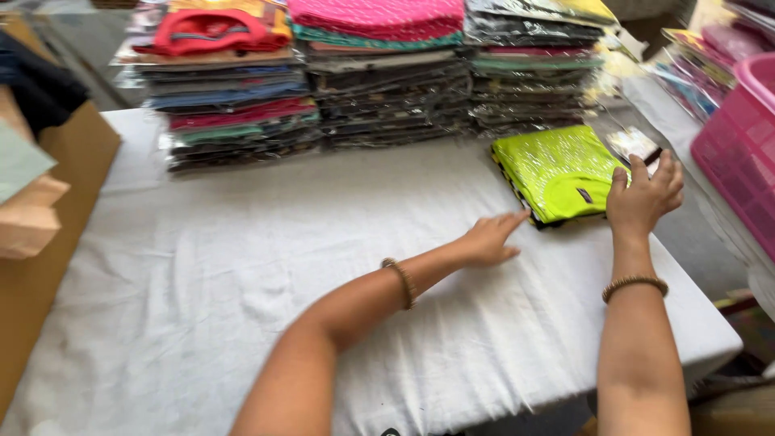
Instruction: The person folds several garments on a white table surface. They start with a yellow and black striped shirt, followed by a black and white striped shirt, a neon green long-sleeved shirt, and finally a pink and white striped top. Each item is folded neatly and stacked on the table.
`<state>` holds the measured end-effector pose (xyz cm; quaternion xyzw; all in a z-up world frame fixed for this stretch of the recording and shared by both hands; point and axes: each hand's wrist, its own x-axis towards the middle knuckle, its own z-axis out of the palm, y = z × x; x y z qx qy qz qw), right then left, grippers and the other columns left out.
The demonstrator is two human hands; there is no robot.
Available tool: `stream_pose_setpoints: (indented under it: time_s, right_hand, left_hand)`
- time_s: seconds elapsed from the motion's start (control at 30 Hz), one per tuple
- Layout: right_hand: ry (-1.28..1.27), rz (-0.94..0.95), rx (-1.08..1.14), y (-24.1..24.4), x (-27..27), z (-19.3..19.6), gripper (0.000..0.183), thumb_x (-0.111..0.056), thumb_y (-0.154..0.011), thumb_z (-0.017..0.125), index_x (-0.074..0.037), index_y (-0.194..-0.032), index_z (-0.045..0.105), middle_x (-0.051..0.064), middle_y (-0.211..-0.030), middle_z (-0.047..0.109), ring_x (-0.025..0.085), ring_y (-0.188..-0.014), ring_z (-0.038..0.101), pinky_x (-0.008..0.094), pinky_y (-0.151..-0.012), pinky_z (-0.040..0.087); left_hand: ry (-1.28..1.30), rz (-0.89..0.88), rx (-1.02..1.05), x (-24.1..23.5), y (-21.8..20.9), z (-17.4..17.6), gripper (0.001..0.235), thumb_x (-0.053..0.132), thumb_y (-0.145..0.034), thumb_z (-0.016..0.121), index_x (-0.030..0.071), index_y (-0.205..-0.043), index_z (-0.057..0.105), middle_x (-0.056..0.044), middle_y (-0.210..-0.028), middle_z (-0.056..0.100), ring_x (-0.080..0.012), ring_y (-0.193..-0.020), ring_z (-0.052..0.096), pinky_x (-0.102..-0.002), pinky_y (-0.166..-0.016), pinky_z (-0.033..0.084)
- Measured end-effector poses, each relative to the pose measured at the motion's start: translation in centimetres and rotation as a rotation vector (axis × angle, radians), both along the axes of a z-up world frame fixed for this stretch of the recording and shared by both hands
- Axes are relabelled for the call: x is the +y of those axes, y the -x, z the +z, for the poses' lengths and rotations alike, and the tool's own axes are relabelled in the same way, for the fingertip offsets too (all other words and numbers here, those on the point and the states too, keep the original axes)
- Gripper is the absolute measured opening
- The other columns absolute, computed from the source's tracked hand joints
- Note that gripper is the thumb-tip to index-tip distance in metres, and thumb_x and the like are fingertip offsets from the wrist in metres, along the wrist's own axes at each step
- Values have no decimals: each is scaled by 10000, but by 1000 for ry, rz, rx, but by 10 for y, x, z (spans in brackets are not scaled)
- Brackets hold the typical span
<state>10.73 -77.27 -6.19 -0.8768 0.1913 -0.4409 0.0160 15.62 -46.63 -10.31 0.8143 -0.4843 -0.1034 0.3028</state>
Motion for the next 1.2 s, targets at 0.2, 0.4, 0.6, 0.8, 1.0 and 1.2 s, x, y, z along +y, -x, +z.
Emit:
stream_pose_setpoints:
  time_s: [0.2, 0.4, 0.6, 0.8, 1.0, 1.2]
  right_hand:
    - [171, 307, 296, -25, 77, 16, 591, -517, -1048, 457, -275, -1586, 483, 110, -1716, 300, 379, -1569, 191, 678, -1170, 132]
    - [-142, 355, 685, -47, 50, -22, 620, -667, -1015, 242, -404, -1553, 400, -76, -1680, 296, 204, -1552, 236, 578, -1227, 149]
    - [-164, 172, 738, -70, 40, -39, 587, -633, -1025, 252, -421, -1544, 424, -69, -1691, 295, 220, -1554, 237, 637, -1206, 157]
    - [51, 462, 617, -66, 179, -19, 600, -578, -979, 384, -311, -1515, 412, 67, -1675, 226, 289, -1523, 111, 707, -1091, 82]
    - [156, 1157, 1258, 69, 475, 75, 662, -443, -953, 493, -263, -1572, 340, -4, -1713, 116, 184, -1576, 35, 459, -1263, -3]
    - [1058, 1800, 144, 151, 554, 66, 660, -694, -1030, 378, -392, -1614, 431, 2, -1744, 275, 263, -1629, 140, 504, -1299, 38]
  left_hand:
    - [-377, -172, -221, 198, 98, 51, 741, 624, -1014, 361, 261, -1632, 176, -101, -1730, 78, -358, -1581, 14, -586, -1232, 15]
    - [-484, -149, 6, 342, 179, 96, 724, 619, -969, 327, 318, -1618, 219, -32, -1726, 74, -293, -1588, -35, -559, -1233, -66]
    - [-667, 805, 24, 536, 160, 81, 686, 509, -1012, 428, 298, -1621, 190, -33, -1718, 54, -282, -1586, 18, -532, -1256, 24]
    - [-506, 1046, -95, 648, 182, 42, 699, 541, -1005, 411, 225, -1600, 225, -64, -1695, 125, -266, -1554, 104, -469, -1222, 143]
    - [-345, 679, -189, 591, 191, 161, 606, 388, -960, 628, 165, -1496, 455, -119, -1444, 546, -332, -1250, 559, -468, -1020, 452]
    - [-402, 1184, -1263, 664, 57, 323, 209, 230, -1097, 567, 72, -1222, 622, -158, -1100, 650, -309, -1011, 622, -441, -838, 505]
